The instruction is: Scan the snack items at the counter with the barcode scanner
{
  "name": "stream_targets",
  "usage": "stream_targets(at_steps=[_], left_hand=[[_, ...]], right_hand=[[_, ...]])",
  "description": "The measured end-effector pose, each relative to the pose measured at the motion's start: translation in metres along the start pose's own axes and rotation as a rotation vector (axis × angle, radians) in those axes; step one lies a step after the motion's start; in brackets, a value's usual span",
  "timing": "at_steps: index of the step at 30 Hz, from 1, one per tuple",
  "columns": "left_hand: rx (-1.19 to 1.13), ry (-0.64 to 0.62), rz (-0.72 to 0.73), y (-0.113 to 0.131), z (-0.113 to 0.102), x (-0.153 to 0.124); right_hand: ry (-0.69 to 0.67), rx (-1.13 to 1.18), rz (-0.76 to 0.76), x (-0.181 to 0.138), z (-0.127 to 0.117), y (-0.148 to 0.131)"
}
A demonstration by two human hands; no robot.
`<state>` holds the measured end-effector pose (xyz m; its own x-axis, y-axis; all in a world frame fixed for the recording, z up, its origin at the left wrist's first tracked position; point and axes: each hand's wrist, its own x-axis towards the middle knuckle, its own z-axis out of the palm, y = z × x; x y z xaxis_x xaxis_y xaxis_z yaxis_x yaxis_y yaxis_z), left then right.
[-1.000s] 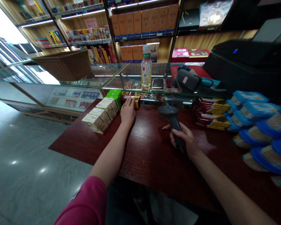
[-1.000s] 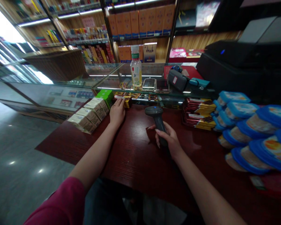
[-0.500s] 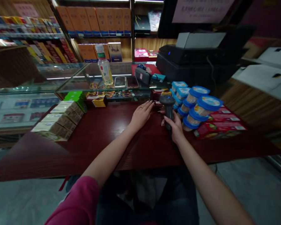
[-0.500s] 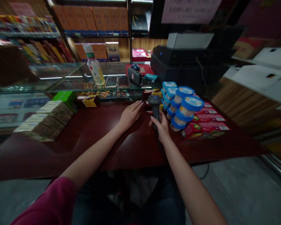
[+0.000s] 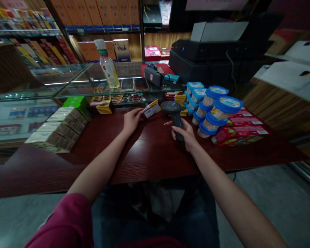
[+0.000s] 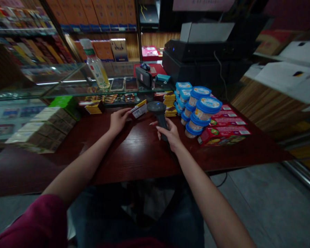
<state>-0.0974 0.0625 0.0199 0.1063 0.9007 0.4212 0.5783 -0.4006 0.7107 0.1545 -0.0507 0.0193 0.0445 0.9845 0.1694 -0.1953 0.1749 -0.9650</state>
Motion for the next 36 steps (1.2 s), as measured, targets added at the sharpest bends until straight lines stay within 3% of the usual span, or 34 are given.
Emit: stream_targets(at_steps=[3,7,11,19,24,27,30,32,36], left_hand=[[-0.182,-0.036,-0.203,-0.034,-0.034,0.001],[-0.479,-0.002,-0.432,-0.06,-0.057,0.003],[-0.626,0.03,-0.497,-0.064,-0.062,0.006],[-0.664,0.008,-0.506,-0.062,-0.063,0.006],[-0.578,0.033,-0.475,-0.06,-0.063,0.004],[-0.511,-0.049,-0.427,-0.059,-0.07,0.003],[-0.237,-0.129,-0.298,-0.056,-0.09,0.003],[-0.026,-0.084,-0.172,-0.054,-0.107,0.001],[0.21,0.152,-0.004,-0.055,-0.141,-0.003]], right_hand=[[-0.217,0.002,0.084,0.009,0.022,0.002],[-0.316,0.02,0.098,0.029,0.066,0.017],[-0.349,-0.017,0.111,0.037,0.092,0.029],[-0.316,-0.055,0.109,0.03,0.091,0.025],[-0.335,-0.049,0.111,0.029,0.094,0.022],[-0.293,-0.032,0.124,0.029,0.093,0.021],[-0.246,-0.014,0.117,0.028,0.091,0.022],[-0.231,-0.01,0.112,0.028,0.09,0.022],[-0.218,-0.014,0.124,0.026,0.09,0.021]])
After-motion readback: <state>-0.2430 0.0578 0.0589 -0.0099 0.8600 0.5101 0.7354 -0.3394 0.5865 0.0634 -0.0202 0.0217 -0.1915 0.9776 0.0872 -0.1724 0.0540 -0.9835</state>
